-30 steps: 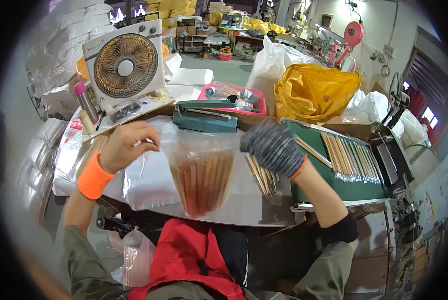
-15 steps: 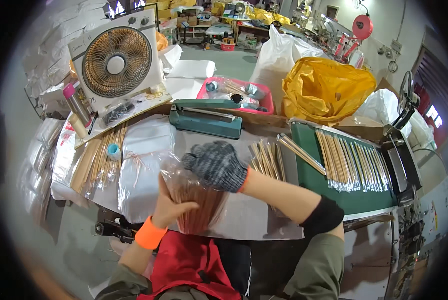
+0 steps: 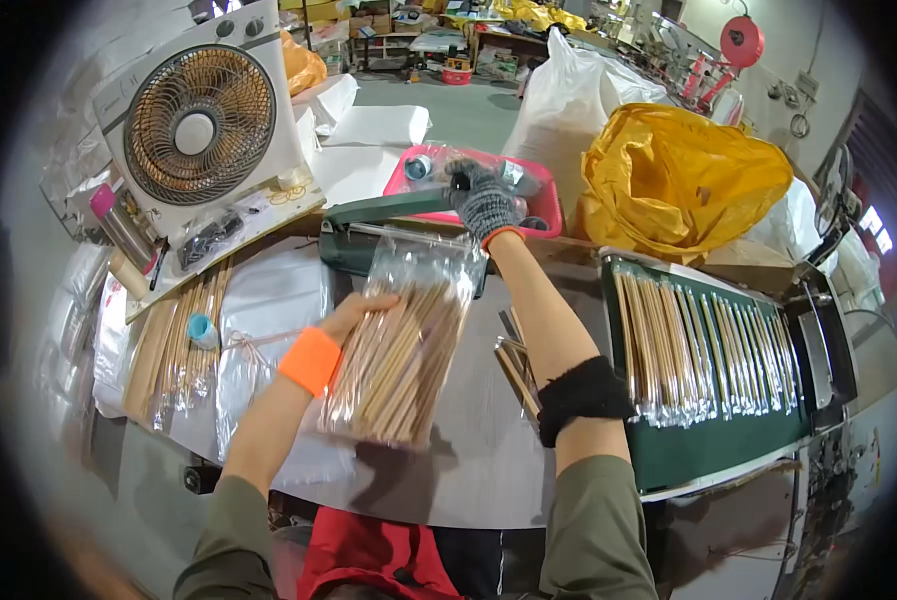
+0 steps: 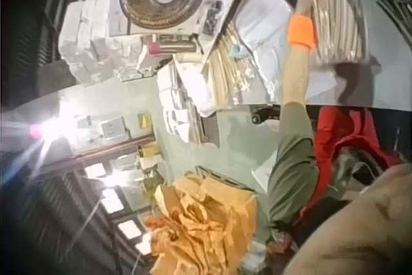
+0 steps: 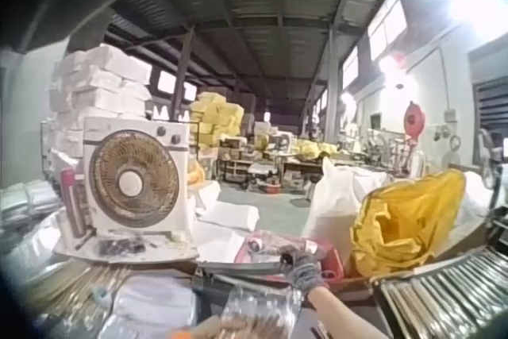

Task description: Bundling disposable wooden chopsticks, placing them into plastic bags, and sealing the bags using a heat-sealing machine.

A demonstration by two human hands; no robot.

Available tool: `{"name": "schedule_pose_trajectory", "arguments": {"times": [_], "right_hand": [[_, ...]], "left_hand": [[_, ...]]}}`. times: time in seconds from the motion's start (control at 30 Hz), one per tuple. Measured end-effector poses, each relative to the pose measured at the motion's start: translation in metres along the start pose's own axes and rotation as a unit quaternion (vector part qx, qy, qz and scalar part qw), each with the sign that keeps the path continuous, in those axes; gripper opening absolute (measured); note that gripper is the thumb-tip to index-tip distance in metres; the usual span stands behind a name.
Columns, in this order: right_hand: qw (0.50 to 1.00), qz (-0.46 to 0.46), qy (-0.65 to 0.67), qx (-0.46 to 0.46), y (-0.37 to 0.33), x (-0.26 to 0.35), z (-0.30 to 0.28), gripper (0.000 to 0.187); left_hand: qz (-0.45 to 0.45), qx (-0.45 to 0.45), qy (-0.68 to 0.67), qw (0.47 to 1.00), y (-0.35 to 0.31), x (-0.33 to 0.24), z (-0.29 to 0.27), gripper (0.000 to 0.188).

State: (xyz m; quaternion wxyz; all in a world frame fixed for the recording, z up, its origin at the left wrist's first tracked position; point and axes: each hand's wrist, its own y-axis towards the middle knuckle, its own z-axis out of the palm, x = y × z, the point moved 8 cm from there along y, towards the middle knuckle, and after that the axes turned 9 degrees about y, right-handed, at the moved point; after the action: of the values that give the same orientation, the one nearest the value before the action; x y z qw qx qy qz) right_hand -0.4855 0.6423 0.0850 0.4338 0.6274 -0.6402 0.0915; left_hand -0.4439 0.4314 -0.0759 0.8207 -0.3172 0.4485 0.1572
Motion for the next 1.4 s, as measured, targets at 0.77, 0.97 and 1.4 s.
{"name": "schedule_pose_trajectory", "arguments": {"times": [0.77, 0.97, 1.4], "right_hand": [[0.995, 0.038, 0.046, -0.083, -0.103, -0.059, 0.056, 0.076], [0.812, 0.339, 0.473, 0.048, -0.235, -0.051, 0.169, 0.037], [0.499, 0.404, 0.692, 0.331, -0.437, 0.28, 0.262, 0.056]], "left_hand": [[-0.215, -0.082, 0.645, 0.729, -0.519, 0.246, 0.016, 0.071], [-0.007, -0.144, 0.695, 0.705, -0.504, 0.26, 0.032, 0.061], [0.11, -0.33, 0.695, 0.629, -0.528, 0.217, 0.052, 0.055]]}}
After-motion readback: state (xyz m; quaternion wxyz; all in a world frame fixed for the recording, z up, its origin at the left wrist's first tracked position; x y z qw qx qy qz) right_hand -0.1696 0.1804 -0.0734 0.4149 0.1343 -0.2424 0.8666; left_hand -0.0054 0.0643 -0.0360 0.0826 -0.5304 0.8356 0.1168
